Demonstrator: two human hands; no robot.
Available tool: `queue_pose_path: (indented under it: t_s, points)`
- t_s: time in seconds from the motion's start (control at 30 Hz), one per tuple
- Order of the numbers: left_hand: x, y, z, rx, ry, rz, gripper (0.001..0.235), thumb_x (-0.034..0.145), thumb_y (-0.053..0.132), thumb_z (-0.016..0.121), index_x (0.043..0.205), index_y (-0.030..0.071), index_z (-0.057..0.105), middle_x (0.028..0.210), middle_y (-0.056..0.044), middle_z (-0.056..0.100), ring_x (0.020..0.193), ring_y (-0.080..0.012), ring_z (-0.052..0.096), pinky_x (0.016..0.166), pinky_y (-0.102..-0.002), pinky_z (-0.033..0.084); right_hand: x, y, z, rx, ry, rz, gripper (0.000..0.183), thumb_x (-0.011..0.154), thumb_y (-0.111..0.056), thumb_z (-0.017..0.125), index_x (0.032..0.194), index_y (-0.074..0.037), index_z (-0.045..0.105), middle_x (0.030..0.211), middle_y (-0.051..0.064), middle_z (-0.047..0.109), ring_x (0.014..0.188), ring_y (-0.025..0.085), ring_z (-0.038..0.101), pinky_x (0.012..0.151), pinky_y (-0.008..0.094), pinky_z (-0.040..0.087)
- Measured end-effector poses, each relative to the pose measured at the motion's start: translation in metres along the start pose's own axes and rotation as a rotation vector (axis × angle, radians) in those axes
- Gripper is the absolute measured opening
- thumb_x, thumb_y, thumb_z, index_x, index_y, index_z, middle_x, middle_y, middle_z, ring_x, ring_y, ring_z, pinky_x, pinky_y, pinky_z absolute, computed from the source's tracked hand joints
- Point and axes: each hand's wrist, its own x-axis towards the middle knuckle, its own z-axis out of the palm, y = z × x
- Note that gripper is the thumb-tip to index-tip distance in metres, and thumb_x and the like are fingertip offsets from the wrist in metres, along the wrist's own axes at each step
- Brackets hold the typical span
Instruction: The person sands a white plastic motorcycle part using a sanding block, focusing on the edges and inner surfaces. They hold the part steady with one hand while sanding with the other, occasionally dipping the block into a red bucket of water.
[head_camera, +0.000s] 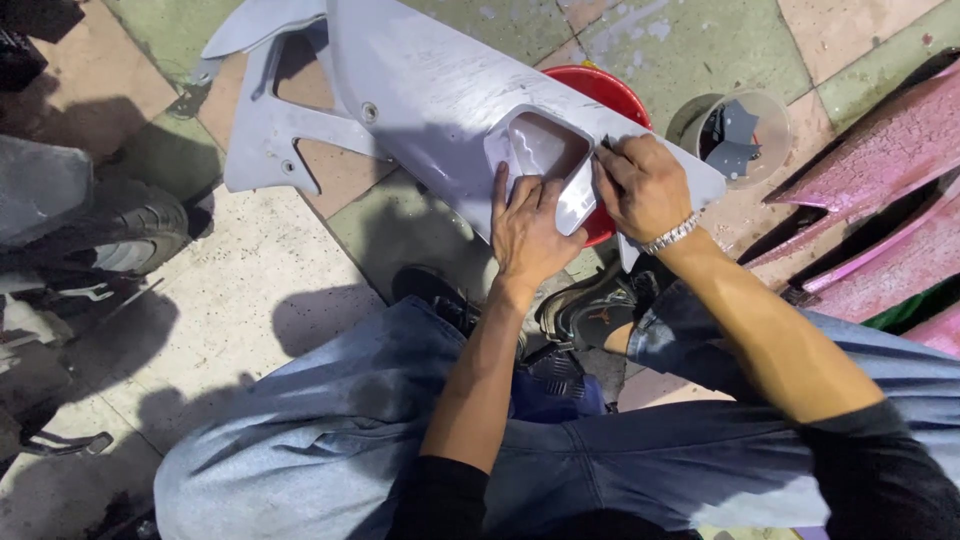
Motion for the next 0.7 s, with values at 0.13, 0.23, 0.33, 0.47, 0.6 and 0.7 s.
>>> queue_pose_path:
  t_s: [0.13, 0.23, 0.33, 0.47, 0.6, 0.7]
  points:
    - [0.001, 0.002, -0.005, 0.006, -0.065, -0.021, 0.058, 0.053, 0.032, 0.074, 0.103, 0.004, 0.069, 0.081, -0.012, 0.070, 0.106, -0.0188, 0.064, 0.129, -0.052, 0.018, 0.000, 0.012, 0.000, -0.016, -0.024, -0.057, 0.015, 0.100, -0.015, 0.071, 0.103, -0.003, 0.080, 0.094, 0.014, 0.065, 0.085, 0.033, 0.067, 0.075, 0.042, 0.056]
    - [0.000, 0.002, -0.006, 0.035, -0.072, -0.029, 0.059, 0.053, 0.032, 0.076, 0.104, 0.004, 0.069, 0.083, -0.013, 0.070, 0.107, -0.0188, 0.063, 0.128, -0.052, 0.018, 0.002, 0.018, 0.009, 0.008, 0.013, -0.060, 0.017, 0.104, -0.016, 0.068, 0.105, -0.003, 0.079, 0.098, 0.014, 0.066, 0.089, 0.033, 0.067, 0.075, 0.042, 0.055]
    - [0.002, 0.002, -0.006, 0.020, -0.083, -0.044, 0.059, 0.054, 0.032, 0.075, 0.104, 0.003, 0.069, 0.083, -0.014, 0.071, 0.107, -0.0192, 0.064, 0.129, -0.052, 0.017, -0.005, 0.022, 0.008, -0.042, -0.075, -0.098, 0.022, 0.104, -0.021, 0.063, 0.100, -0.005, 0.078, 0.095, 0.012, 0.065, 0.088, 0.031, 0.067, 0.076, 0.041, 0.055]
    - [0.000, 0.001, -0.003, 0.013, -0.105, -0.040, 0.057, 0.055, 0.032, 0.075, 0.104, 0.003, 0.068, 0.083, -0.014, 0.072, 0.108, -0.0188, 0.063, 0.129, -0.051, 0.015, -0.002, 0.031, 0.010, -0.023, -0.053, -0.112, 0.019, 0.104, -0.020, 0.067, 0.104, -0.005, 0.078, 0.099, 0.013, 0.065, 0.092, 0.032, 0.068, 0.079, 0.042, 0.056]
    - [0.002, 0.001, -0.004, 0.013, -0.081, -0.033, 0.056, 0.055, 0.031, 0.074, 0.102, 0.004, 0.069, 0.081, -0.013, 0.071, 0.106, -0.0188, 0.063, 0.129, -0.052, 0.016, 0.001, 0.014, 0.000, 0.008, -0.077, -0.103, 0.018, 0.103, -0.016, 0.065, 0.107, -0.005, 0.079, 0.095, 0.013, 0.064, 0.088, 0.031, 0.067, 0.075, 0.041, 0.055]
    - [0.000, -0.001, 0.000, 0.020, -0.070, -0.026, 0.057, 0.054, 0.031, 0.076, 0.103, 0.003, 0.069, 0.082, -0.013, 0.072, 0.108, -0.0178, 0.064, 0.129, -0.051, 0.017, -0.004, 0.032, 0.011, -0.034, -0.060, -0.129, 0.019, 0.103, -0.019, 0.067, 0.106, -0.005, 0.079, 0.098, 0.012, 0.065, 0.090, 0.030, 0.068, 0.078, 0.041, 0.056]
